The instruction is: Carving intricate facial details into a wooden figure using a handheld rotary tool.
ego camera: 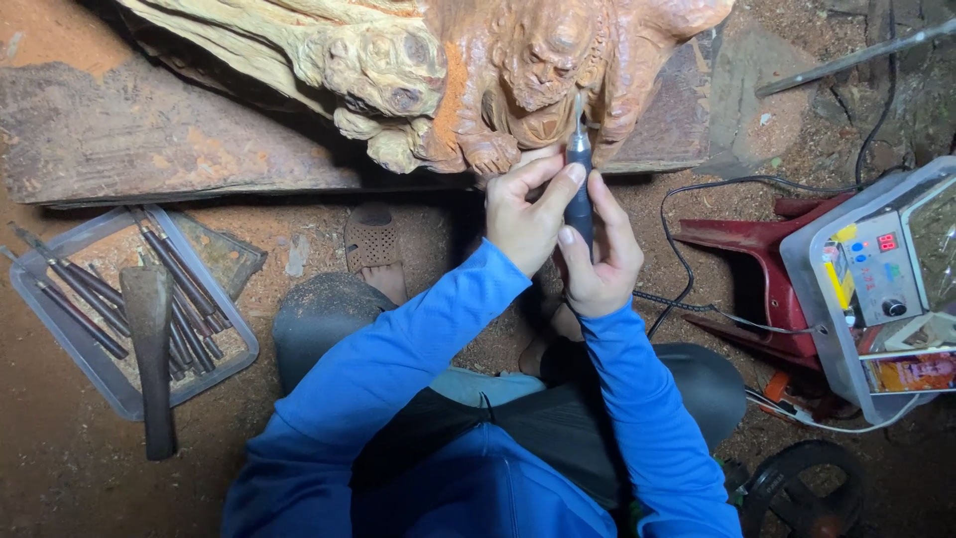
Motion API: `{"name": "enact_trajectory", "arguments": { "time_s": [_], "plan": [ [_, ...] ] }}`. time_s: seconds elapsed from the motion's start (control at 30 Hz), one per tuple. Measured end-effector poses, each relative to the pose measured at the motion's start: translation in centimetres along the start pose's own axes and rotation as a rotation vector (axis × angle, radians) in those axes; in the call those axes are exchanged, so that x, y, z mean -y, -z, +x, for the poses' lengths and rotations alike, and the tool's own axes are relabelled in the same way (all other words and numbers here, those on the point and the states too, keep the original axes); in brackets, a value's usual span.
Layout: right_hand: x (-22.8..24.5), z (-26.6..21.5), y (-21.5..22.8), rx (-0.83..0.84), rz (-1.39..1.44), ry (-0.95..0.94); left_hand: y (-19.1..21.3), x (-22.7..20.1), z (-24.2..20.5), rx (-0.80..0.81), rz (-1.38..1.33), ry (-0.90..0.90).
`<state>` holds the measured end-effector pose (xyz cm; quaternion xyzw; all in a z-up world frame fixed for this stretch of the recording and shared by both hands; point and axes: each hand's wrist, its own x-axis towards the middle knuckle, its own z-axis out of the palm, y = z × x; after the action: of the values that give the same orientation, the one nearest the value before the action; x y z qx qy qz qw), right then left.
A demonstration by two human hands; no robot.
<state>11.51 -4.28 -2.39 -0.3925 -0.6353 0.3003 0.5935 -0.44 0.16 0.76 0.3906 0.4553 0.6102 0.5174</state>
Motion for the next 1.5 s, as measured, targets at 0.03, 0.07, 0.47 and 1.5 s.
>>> {"name": "enact_trajectory", "arguments": {
  "time_s": [0.03,0.07,0.47,1.5],
  "plan": [
    [1.0,-0.6,0.8,0.002,-0.001,0.006,0.3,-0.2,-0.6,0.000,-0.003,-0.006],
    [2.0,-1.1,1.5,0.055,0.128,-0.125,0.7,-0.4,-1.2,0.086,-0.106,0.045],
    [5.5,-1.5,5.3,-0.013,0.315,-0.045,-1.3,-5.7,-4.8,0.377,-0.883,0.538],
    [7.7,9.2,-2.1,-0.022,-0.294,0.495,-0.9,-4.9,1.1,0.261,-0.773,0.356]
  ]
}}
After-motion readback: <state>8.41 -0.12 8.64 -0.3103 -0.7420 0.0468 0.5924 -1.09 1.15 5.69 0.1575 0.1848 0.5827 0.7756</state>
